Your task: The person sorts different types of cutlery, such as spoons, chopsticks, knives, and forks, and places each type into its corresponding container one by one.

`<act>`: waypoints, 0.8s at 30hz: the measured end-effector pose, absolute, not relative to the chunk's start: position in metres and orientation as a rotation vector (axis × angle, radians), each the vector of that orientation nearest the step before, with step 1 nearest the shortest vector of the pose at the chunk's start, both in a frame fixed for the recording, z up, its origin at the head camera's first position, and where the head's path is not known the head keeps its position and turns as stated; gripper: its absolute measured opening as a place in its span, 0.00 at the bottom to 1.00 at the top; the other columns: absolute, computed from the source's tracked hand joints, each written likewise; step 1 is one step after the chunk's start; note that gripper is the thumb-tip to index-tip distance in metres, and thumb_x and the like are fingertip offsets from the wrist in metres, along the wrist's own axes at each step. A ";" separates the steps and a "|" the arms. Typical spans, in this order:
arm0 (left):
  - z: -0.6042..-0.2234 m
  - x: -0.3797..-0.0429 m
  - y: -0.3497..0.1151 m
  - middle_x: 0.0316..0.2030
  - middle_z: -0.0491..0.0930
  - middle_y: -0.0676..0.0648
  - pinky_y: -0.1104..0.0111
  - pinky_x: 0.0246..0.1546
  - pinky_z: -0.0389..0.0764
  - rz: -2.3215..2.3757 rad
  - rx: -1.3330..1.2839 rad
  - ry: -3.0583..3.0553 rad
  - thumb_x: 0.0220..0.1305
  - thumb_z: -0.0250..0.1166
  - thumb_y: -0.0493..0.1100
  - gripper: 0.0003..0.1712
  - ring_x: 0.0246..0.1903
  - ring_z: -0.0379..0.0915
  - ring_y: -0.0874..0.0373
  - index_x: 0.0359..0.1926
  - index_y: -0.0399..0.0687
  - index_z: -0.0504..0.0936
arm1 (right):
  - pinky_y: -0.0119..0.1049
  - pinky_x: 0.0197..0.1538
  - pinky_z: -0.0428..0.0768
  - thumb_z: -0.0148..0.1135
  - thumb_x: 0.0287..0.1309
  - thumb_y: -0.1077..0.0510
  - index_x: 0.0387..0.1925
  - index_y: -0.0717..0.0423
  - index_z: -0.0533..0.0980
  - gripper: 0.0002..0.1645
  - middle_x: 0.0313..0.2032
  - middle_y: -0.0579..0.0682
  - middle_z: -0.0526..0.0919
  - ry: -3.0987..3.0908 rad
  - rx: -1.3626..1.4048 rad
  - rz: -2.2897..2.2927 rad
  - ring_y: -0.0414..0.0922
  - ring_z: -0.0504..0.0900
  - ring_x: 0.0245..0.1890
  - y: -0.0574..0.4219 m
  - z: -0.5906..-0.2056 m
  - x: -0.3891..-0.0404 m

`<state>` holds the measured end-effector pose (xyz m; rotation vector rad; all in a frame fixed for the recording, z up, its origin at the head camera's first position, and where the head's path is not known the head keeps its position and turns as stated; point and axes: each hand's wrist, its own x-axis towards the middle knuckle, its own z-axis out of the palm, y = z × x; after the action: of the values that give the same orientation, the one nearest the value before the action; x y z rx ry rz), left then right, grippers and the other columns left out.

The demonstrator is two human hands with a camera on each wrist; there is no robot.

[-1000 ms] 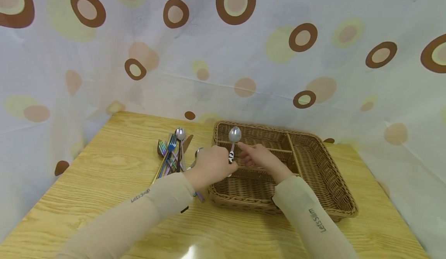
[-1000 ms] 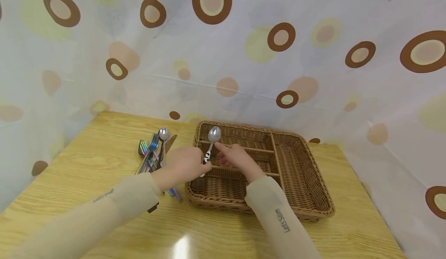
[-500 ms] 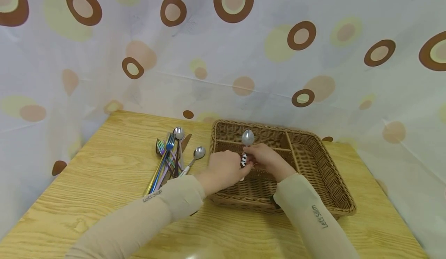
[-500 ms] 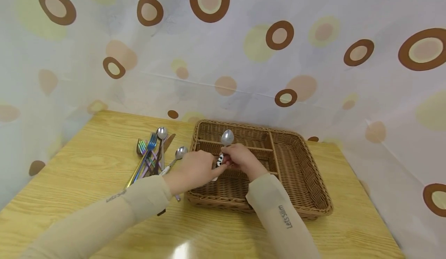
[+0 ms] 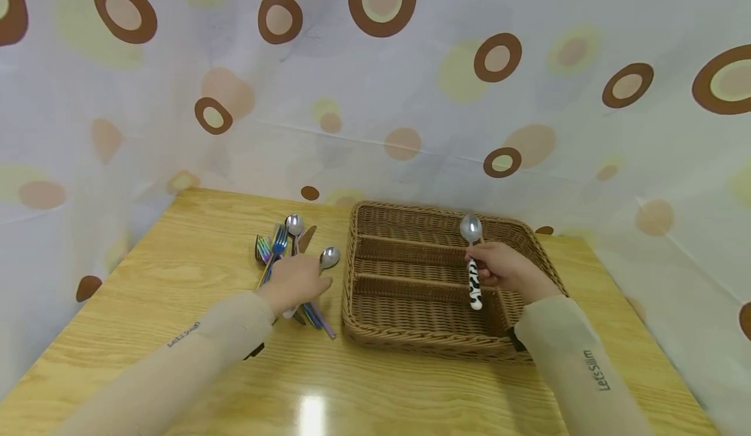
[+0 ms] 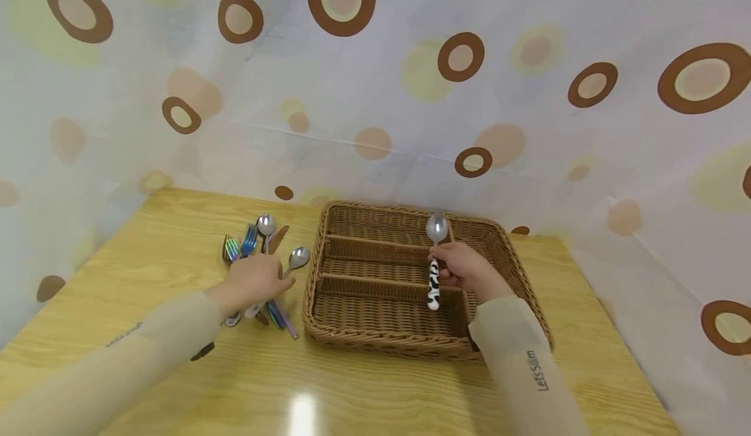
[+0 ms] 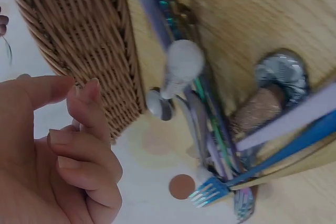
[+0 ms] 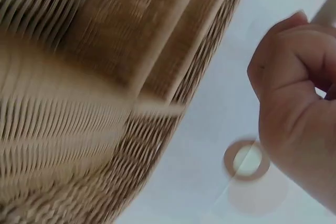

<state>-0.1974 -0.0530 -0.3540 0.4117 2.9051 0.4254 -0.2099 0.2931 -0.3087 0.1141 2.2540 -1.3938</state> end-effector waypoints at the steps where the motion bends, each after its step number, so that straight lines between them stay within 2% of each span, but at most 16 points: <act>1: -0.356 -0.197 -0.057 0.08 0.58 0.55 0.73 0.12 0.57 0.427 0.397 2.900 0.64 0.56 0.51 0.26 0.11 0.56 0.63 0.10 0.51 0.63 | 0.28 0.22 0.62 0.34 0.73 0.54 0.39 0.58 0.67 0.16 0.20 0.42 0.61 2.262 0.115 -1.378 0.33 0.59 0.15 0.301 -0.309 -0.210; 6: -0.361 -0.197 -0.073 0.08 0.62 0.55 0.73 0.11 0.57 0.459 0.350 2.892 0.62 0.58 0.50 0.26 0.10 0.58 0.63 0.09 0.50 0.65 | 0.28 0.23 0.66 0.33 0.73 0.55 0.40 0.58 0.67 0.16 0.26 0.43 0.63 2.308 0.144 -1.302 0.32 0.63 0.17 0.333 -0.311 -0.207; 13: -0.365 -0.199 -0.081 0.13 0.72 0.51 0.70 0.14 0.65 0.430 0.292 2.877 0.61 0.59 0.50 0.21 0.13 0.67 0.61 0.15 0.47 0.72 | 0.26 0.23 0.68 0.33 0.73 0.57 0.37 0.59 0.67 0.16 0.20 0.43 0.65 2.358 0.210 -1.111 0.33 0.66 0.17 0.362 -0.317 -0.203; 19: -0.367 -0.198 -0.081 0.13 0.73 0.51 0.69 0.17 0.67 0.407 0.310 2.864 0.62 0.59 0.51 0.22 0.15 0.68 0.60 0.14 0.48 0.74 | 0.25 0.22 0.70 0.37 0.70 0.61 0.30 0.57 0.64 0.12 0.17 0.43 0.64 2.353 0.246 -0.967 0.34 0.69 0.16 0.371 -0.331 -0.199; 24: -0.369 -0.197 -0.081 0.16 0.75 0.51 0.66 0.20 0.71 0.384 0.303 2.867 0.61 0.60 0.52 0.21 0.19 0.71 0.59 0.15 0.48 0.75 | 0.25 0.20 0.72 0.41 0.68 0.63 0.31 0.61 0.66 0.09 0.13 0.43 0.67 2.360 0.250 -0.794 0.33 0.69 0.13 0.366 -0.336 -0.200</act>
<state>-0.1972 -0.0815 -0.3687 0.3034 2.8670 0.3844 -0.2004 0.3661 -0.3359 0.2497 2.3599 -0.7942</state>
